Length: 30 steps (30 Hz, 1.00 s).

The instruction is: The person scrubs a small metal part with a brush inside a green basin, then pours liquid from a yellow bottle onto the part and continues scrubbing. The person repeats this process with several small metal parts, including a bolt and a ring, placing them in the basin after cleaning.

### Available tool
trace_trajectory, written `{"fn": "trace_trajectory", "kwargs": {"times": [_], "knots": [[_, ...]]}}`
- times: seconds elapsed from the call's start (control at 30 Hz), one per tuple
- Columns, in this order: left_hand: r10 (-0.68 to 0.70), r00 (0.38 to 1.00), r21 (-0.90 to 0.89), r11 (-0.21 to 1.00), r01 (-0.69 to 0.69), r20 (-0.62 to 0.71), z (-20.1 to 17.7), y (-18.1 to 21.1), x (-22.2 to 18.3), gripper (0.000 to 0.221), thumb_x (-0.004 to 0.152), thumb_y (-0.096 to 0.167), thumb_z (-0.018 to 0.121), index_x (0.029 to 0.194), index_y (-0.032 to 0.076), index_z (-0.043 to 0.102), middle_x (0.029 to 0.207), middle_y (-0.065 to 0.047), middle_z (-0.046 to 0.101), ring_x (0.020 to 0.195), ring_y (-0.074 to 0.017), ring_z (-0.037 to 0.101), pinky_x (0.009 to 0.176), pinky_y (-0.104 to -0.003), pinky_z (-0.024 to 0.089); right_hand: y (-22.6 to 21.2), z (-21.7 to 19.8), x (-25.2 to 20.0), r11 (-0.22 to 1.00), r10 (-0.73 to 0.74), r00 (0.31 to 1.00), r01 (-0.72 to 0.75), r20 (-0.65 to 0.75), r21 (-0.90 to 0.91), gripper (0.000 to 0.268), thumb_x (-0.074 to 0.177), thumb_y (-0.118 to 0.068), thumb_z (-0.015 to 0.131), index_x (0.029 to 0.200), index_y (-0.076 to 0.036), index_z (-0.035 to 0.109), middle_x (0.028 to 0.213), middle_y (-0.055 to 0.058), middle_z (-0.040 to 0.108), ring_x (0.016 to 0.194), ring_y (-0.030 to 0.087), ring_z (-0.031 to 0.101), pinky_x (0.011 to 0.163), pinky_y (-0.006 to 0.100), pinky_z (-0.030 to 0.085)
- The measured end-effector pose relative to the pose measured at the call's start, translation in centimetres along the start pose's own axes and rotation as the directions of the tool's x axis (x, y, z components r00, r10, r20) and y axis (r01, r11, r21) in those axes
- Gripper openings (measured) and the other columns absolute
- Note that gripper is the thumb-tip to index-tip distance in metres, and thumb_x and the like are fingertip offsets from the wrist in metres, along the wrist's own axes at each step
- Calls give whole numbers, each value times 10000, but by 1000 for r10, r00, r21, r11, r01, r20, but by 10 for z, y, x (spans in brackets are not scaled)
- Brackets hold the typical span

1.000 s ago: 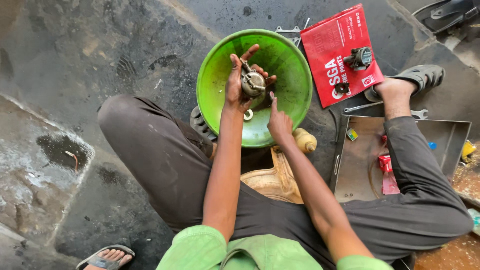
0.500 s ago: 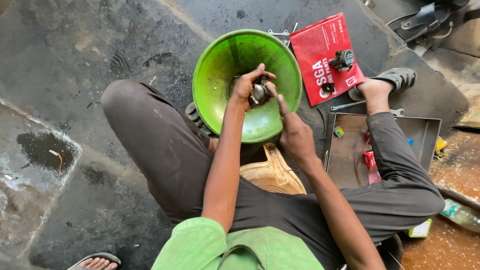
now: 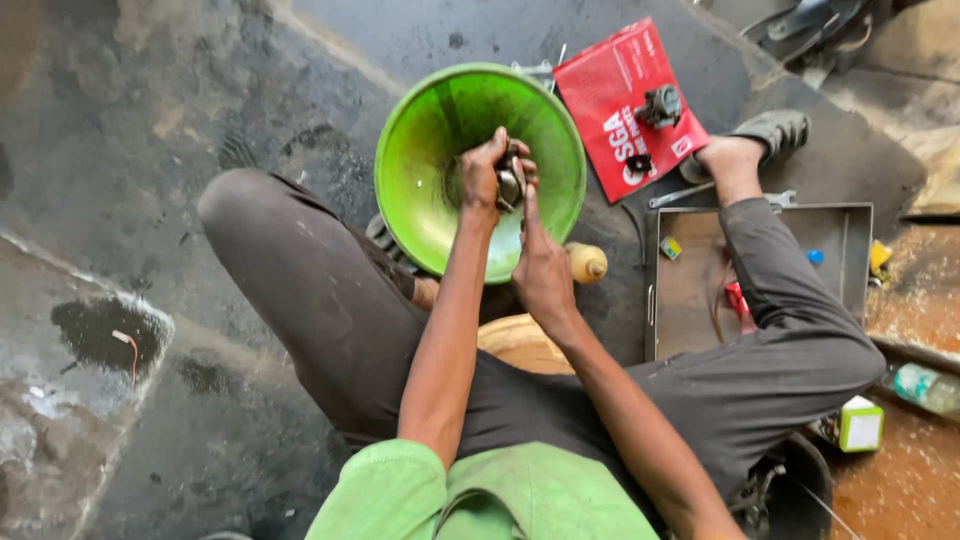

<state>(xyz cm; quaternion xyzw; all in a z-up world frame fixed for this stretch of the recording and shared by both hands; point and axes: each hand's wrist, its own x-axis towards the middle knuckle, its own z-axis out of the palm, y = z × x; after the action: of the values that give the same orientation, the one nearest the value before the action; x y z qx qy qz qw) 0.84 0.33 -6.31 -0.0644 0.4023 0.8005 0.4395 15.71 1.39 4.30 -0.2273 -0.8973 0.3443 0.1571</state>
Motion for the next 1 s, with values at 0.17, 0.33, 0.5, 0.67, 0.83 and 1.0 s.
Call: {"fn": "trace_trajectory", "kwargs": {"times": [0.17, 0.33, 0.5, 0.67, 0.83, 1.0], "knots": [[102, 995, 110, 989, -101, -6, 8, 4, -15, 474, 1051, 383, 587, 964, -49, 764, 774, -111, 720, 650, -179, 688, 618, -301, 558, 3, -1, -4, 972, 234, 968, -236, 88, 17, 728, 1013, 20, 487, 1669, -167, 232, 933, 298, 663, 793, 473, 683, 686, 527, 513], [81, 995, 83, 994, -76, -53, 12, 0, -4, 486, 1015, 407, 571, 906, -34, 742, 735, -103, 719, 598, -181, 687, 573, -326, 578, -2, -11, 14, 988, 122, 992, -125, 36, 95, 693, 1018, 15, 474, 1651, -150, 245, 1032, 340, 657, 828, 485, 687, 672, 511, 523], [71, 997, 51, 996, -70, -28, 9, -11, 9, 493, 1016, 409, 575, 889, -44, 723, 667, -126, 672, 540, -220, 674, 506, -360, 595, -7, -24, 21, 979, 144, 983, -158, 117, 125, 719, 961, 13, 476, 1627, -94, 228, 915, 342, 630, 786, 485, 676, 688, 478, 526], [62, 998, -32, 998, -63, -25, -1, -16, -3, 465, 1054, 369, 603, 989, -73, 732, 790, -100, 696, 664, -192, 683, 615, -333, 579, 3, -17, 6, 971, 188, 974, -204, 128, 125, 658, 1030, 13, 466, 1638, -125, 257, 1004, 372, 611, 855, 515, 656, 699, 470, 530], [-4, 999, 71, 997, 6, -34, -1, 9, -2, 524, 1010, 426, 579, 950, -73, 727, 712, -132, 715, 585, -224, 697, 577, -346, 592, 6, -14, 13, 991, 136, 975, -131, 177, -36, 769, 958, 40, 494, 1648, -135, 202, 1029, 349, 653, 843, 515, 654, 696, 554, 496], [8, 999, 140, 990, -1, -49, 1, 19, 4, 544, 976, 462, 590, 897, -63, 704, 670, -159, 711, 537, -249, 699, 523, -362, 588, -3, -22, 7, 996, 82, 978, -76, 192, -38, 880, 869, 58, 513, 1649, -130, 152, 960, 290, 665, 783, 452, 676, 676, 536, 507]]}}
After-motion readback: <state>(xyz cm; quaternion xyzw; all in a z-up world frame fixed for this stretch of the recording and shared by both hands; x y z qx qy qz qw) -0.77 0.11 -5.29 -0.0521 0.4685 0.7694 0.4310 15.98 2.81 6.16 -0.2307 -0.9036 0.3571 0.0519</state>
